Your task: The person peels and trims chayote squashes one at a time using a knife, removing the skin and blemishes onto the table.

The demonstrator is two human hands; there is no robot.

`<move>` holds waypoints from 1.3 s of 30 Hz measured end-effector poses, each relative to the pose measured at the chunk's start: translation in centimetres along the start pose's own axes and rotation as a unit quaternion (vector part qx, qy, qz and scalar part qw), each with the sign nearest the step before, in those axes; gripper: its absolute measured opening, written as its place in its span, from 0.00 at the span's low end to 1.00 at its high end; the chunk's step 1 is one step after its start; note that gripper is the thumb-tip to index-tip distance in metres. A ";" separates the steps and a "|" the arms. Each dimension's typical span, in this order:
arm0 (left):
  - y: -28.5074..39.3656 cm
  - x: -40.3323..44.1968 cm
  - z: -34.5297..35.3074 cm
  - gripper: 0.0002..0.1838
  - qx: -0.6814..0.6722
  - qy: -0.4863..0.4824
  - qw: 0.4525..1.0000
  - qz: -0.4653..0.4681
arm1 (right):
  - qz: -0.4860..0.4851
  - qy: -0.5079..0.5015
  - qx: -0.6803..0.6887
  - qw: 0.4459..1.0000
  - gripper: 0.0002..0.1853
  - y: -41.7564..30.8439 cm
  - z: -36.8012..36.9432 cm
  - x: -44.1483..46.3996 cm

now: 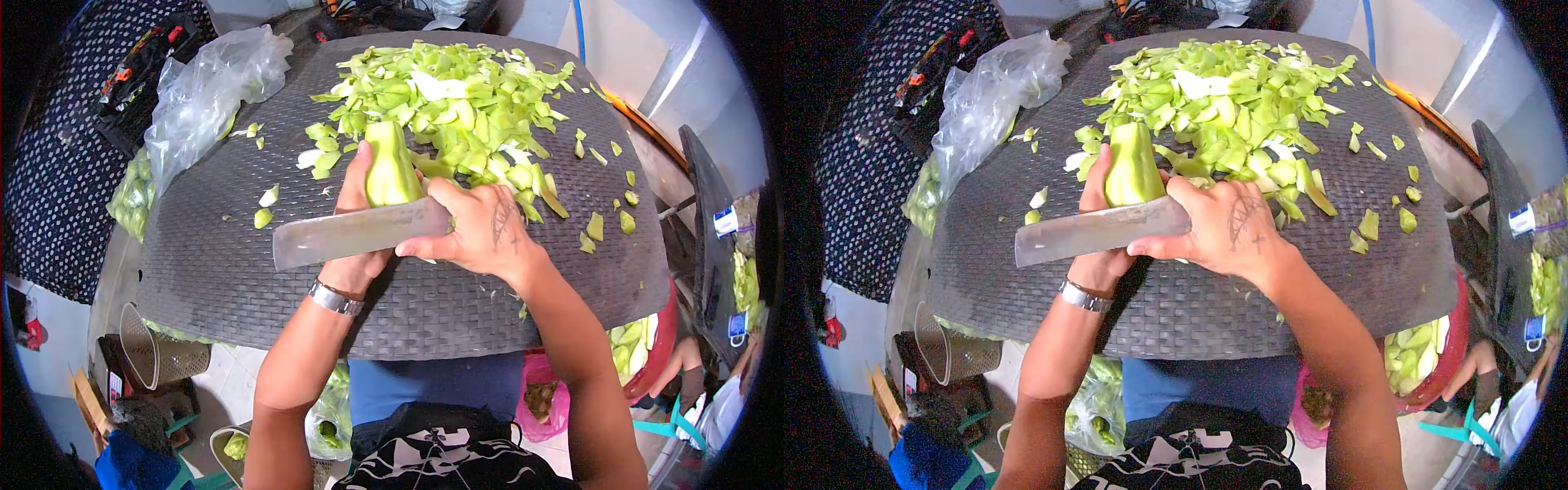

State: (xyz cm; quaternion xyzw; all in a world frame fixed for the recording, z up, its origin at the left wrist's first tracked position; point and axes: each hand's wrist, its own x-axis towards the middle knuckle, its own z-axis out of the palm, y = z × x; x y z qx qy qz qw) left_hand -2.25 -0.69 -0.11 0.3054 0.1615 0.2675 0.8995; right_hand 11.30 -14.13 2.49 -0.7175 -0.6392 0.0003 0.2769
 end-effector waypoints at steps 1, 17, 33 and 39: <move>0.0 0.0 0.0 0.32 0.004 0.006 1.000 -0.001 | 0.005 -0.014 -0.013 1.000 0.41 0.2 -0.1 0.1; -0.2 -1.5 1.8 0.37 0.090 -0.035 0.995 0.002 | -0.024 0.048 0.065 0.996 0.40 2.5 -0.2 0.3; 0.1 -1.3 1.9 0.37 0.019 -0.043 0.999 0.027 | -0.070 0.013 0.086 0.994 0.41 2.2 -0.5 0.2; -0.5 -1.9 1.2 0.40 0.075 -0.080 0.994 -0.022 | 0.002 0.067 0.051 0.996 0.40 5.0 -0.8 0.3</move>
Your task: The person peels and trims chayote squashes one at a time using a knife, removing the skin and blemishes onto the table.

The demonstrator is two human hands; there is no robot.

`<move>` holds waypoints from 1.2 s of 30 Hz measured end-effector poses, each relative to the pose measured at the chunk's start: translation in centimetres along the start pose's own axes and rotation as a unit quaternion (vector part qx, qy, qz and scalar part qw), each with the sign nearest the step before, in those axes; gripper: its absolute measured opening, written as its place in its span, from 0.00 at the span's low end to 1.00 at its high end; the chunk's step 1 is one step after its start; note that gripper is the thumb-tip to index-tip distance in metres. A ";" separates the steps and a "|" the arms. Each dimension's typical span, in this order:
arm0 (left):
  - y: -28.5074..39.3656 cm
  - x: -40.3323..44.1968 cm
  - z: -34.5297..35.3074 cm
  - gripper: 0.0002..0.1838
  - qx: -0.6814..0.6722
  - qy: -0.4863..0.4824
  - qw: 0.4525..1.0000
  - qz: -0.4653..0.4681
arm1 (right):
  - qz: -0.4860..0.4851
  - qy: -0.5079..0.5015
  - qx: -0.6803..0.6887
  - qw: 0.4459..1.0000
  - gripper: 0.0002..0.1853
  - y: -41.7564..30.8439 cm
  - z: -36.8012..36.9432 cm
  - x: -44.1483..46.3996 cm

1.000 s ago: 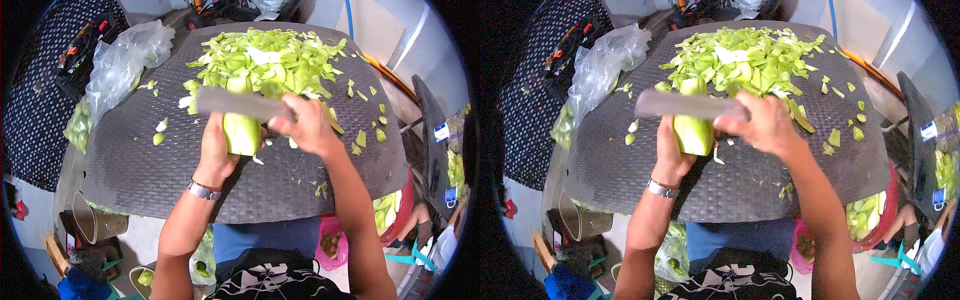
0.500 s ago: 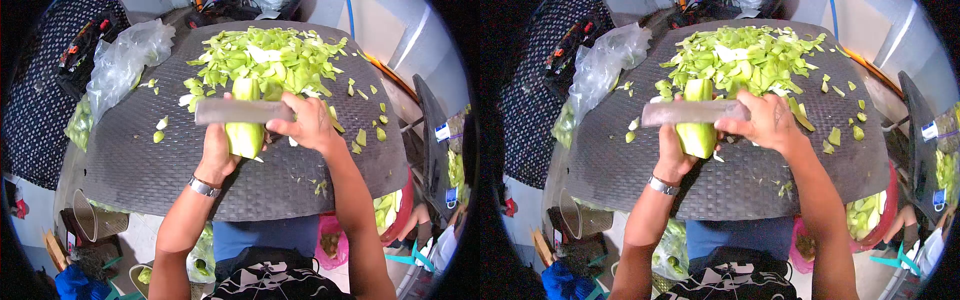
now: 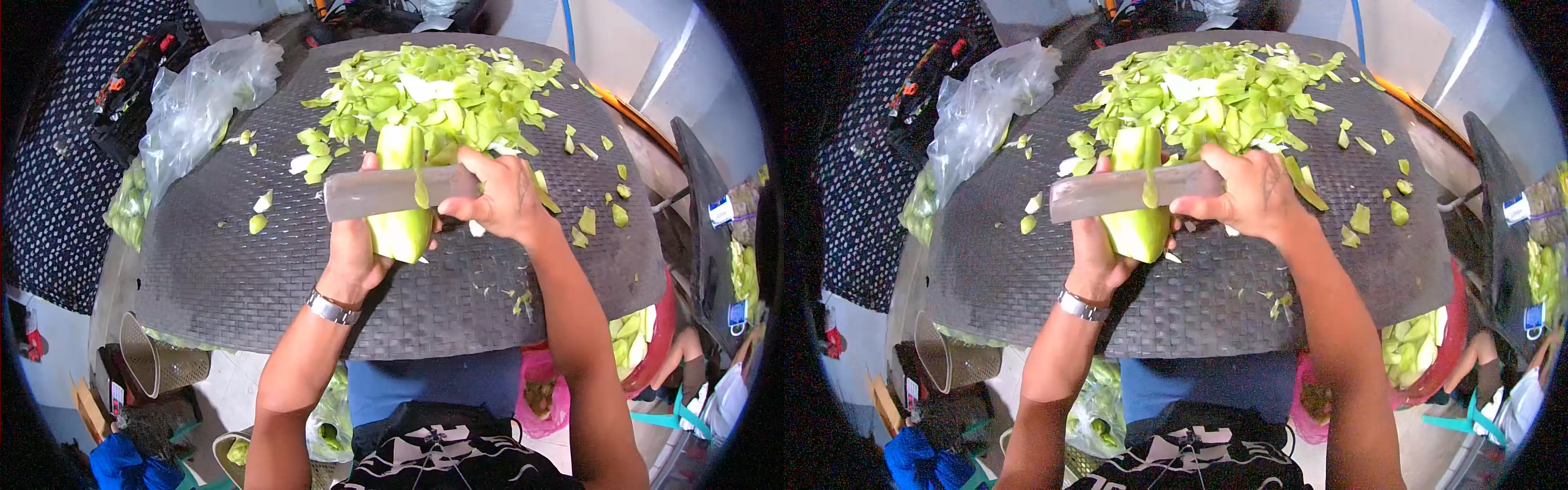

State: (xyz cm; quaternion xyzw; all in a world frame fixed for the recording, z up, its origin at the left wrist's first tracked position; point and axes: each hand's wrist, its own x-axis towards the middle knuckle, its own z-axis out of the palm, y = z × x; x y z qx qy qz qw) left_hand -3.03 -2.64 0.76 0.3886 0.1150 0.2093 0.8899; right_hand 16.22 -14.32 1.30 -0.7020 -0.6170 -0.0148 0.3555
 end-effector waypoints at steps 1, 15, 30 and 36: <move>0.0 0.1 0.0 0.40 -0.004 0.004 1.000 -0.005 | 0.004 -0.005 -0.023 1.000 0.40 0.1 -0.3 0.0; 0.4 0.9 -0.5 0.34 -0.105 -0.032 0.993 -0.038 | 0.025 0.029 -0.104 0.994 0.40 3.6 -2.0 0.4; 1.8 0.9 -1.0 0.38 -0.128 -0.054 0.988 -0.060 | 0.277 0.002 -0.135 0.951 0.40 5.2 -5.6 0.4; 1.2 1.3 -1.1 0.38 -0.001 0.073 0.997 -0.026 | 0.267 -0.010 -0.045 0.963 0.31 1.0 -3.9 0.9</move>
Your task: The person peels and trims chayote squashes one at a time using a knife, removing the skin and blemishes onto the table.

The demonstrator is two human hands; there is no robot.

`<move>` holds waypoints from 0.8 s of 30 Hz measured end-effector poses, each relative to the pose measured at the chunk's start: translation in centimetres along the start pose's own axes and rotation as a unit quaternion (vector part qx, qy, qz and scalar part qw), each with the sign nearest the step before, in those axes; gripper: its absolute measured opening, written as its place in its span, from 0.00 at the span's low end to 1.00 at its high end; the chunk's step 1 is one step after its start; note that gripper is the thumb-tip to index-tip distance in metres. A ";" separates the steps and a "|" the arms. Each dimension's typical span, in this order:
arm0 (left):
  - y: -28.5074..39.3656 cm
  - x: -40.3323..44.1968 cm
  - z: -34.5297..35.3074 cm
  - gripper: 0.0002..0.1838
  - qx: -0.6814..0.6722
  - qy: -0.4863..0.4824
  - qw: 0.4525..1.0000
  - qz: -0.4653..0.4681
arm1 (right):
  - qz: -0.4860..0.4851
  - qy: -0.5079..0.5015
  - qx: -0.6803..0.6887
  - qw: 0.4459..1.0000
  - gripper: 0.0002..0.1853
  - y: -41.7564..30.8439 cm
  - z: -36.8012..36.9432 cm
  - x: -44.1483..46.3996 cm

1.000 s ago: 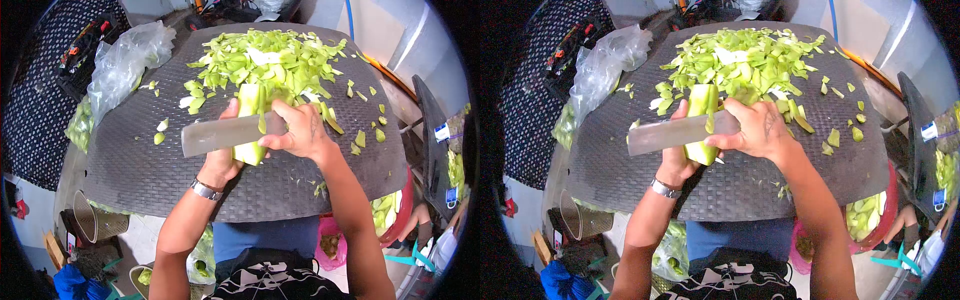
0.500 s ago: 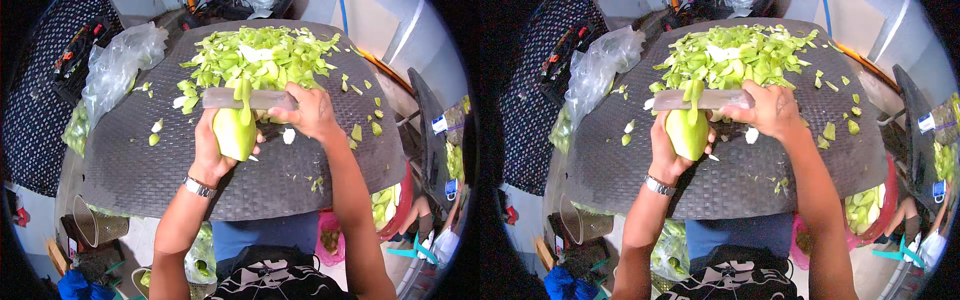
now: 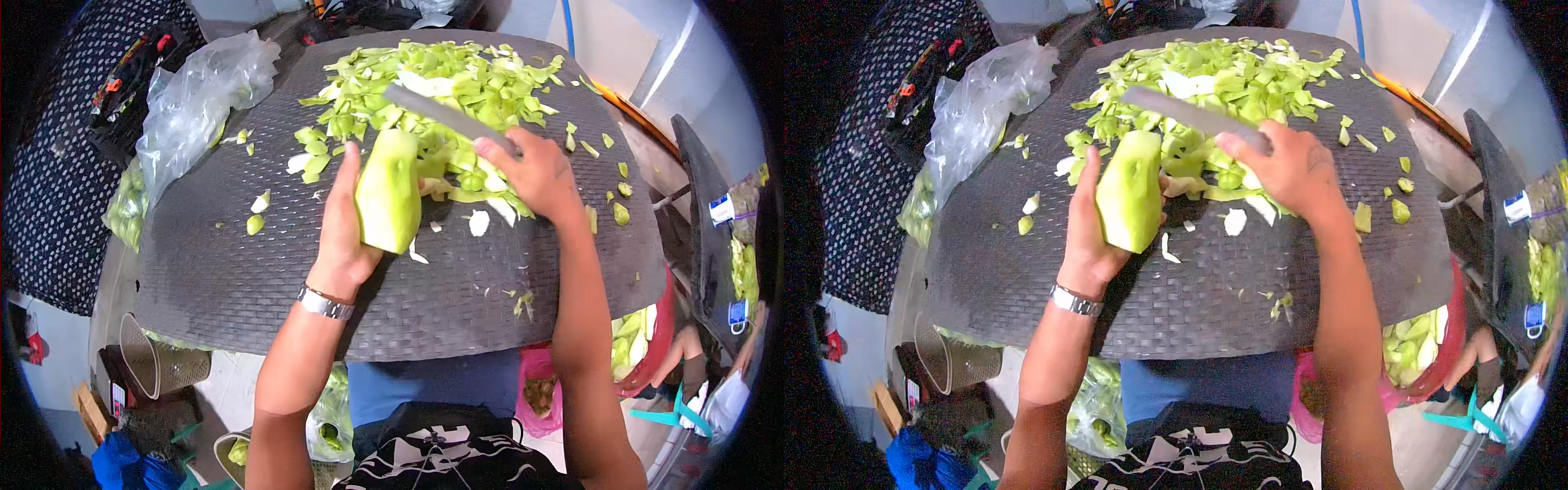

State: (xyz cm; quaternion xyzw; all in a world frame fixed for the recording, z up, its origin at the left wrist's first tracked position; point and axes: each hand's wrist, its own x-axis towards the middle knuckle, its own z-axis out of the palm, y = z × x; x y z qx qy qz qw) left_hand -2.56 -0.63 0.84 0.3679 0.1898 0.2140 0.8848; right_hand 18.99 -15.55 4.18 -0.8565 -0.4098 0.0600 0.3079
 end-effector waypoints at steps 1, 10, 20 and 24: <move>-0.3 0.1 0.0 0.36 0.006 -0.001 1.000 0.007 | -0.043 -0.007 0.035 0.998 0.30 -0.8 0.6 -0.7; 0.2 0.1 -0.1 0.29 -0.154 -0.028 0.988 0.003 | -0.295 -0.056 -0.005 0.954 0.61 -5.9 3.6 -5.6; 0.5 -0.3 0.4 0.25 -0.140 0.022 0.990 0.018 | -0.330 -0.052 -0.015 0.942 0.63 -5.8 4.1 -5.5; 0.5 -0.2 0.3 0.24 -0.131 0.028 0.991 0.015 | -0.356 -0.019 -0.014 0.934 0.63 -5.7 4.5 -5.5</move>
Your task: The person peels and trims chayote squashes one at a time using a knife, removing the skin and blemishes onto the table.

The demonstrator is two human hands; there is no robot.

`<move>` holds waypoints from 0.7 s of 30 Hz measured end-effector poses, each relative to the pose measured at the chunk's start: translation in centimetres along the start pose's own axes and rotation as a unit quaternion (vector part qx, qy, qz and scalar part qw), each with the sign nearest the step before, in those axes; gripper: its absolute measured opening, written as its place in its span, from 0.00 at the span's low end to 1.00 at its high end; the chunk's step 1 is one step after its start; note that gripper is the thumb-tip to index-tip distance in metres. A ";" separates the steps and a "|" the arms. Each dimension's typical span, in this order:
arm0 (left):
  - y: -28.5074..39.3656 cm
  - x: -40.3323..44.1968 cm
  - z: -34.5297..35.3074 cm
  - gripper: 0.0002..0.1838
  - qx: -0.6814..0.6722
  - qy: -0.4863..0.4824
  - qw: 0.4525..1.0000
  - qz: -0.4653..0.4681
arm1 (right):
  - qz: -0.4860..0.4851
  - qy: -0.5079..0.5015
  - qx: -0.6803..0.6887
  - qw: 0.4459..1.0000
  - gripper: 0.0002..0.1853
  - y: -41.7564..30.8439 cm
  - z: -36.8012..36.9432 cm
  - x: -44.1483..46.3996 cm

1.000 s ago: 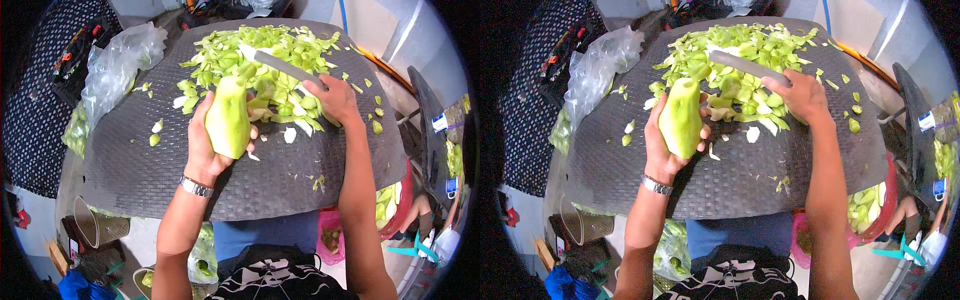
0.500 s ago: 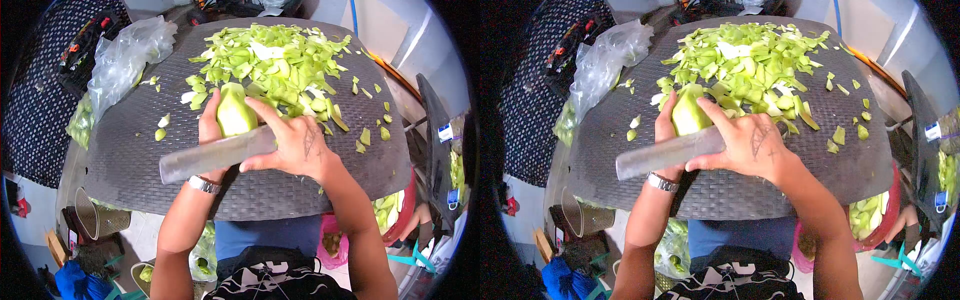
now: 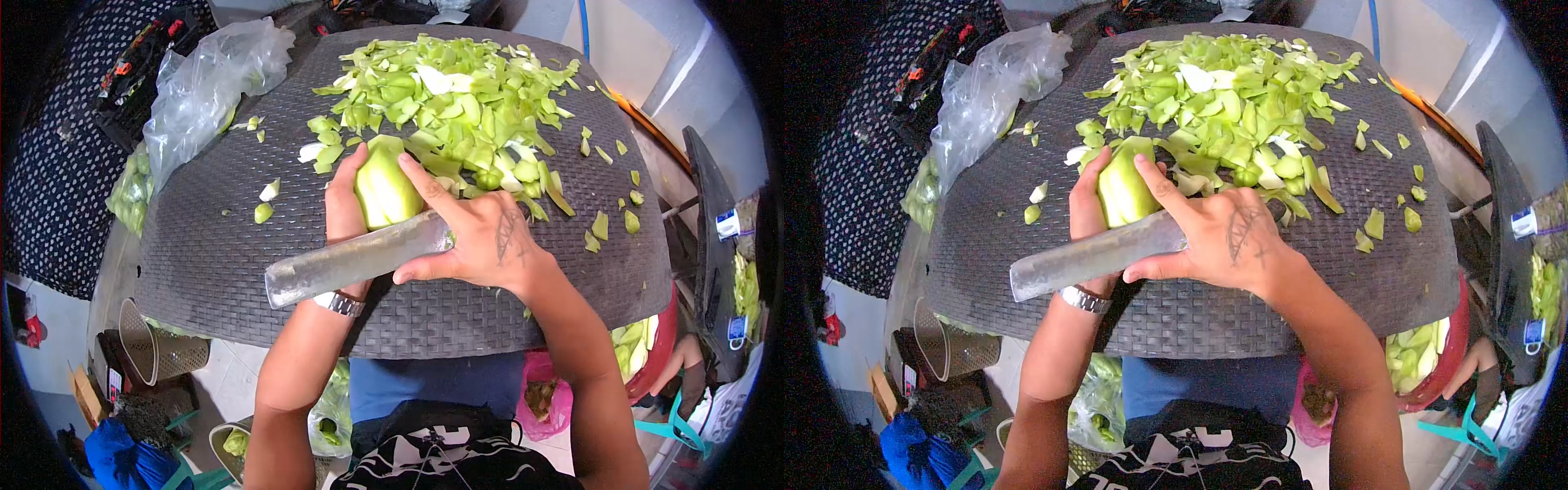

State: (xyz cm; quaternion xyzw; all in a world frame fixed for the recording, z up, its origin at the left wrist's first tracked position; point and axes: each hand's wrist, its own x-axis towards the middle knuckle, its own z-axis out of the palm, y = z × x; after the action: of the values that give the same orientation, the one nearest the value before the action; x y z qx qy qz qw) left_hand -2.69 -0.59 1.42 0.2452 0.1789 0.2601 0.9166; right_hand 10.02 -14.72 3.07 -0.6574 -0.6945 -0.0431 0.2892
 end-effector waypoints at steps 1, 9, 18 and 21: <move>0.0 0.0 0.0 0.24 -0.006 0.002 1.000 -0.006 | 0.001 -0.003 -0.001 1.000 0.63 0.0 0.0 0.0; 0.5 -0.3 -0.3 0.22 -0.020 -0.025 0.999 -0.013 | 0.012 -0.035 0.008 0.999 0.57 0.6 -0.2 -0.1; 0.3 0.4 -1.0 0.21 -0.023 -0.039 0.999 -0.017 | -0.030 0.027 0.004 0.999 0.52 1.8 0.2 0.2; 0.1 0.3 -0.9 0.22 -0.040 -0.041 0.998 -0.022 | -0.020 -0.015 -0.004 1.000 0.51 2.1 -0.4 0.2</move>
State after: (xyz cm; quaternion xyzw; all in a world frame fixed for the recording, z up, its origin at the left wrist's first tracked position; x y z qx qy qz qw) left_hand -2.94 -0.04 0.68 0.2145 0.1357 0.2366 0.9379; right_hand 12.14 -14.42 2.82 -0.6450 -0.7116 -0.0422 0.2754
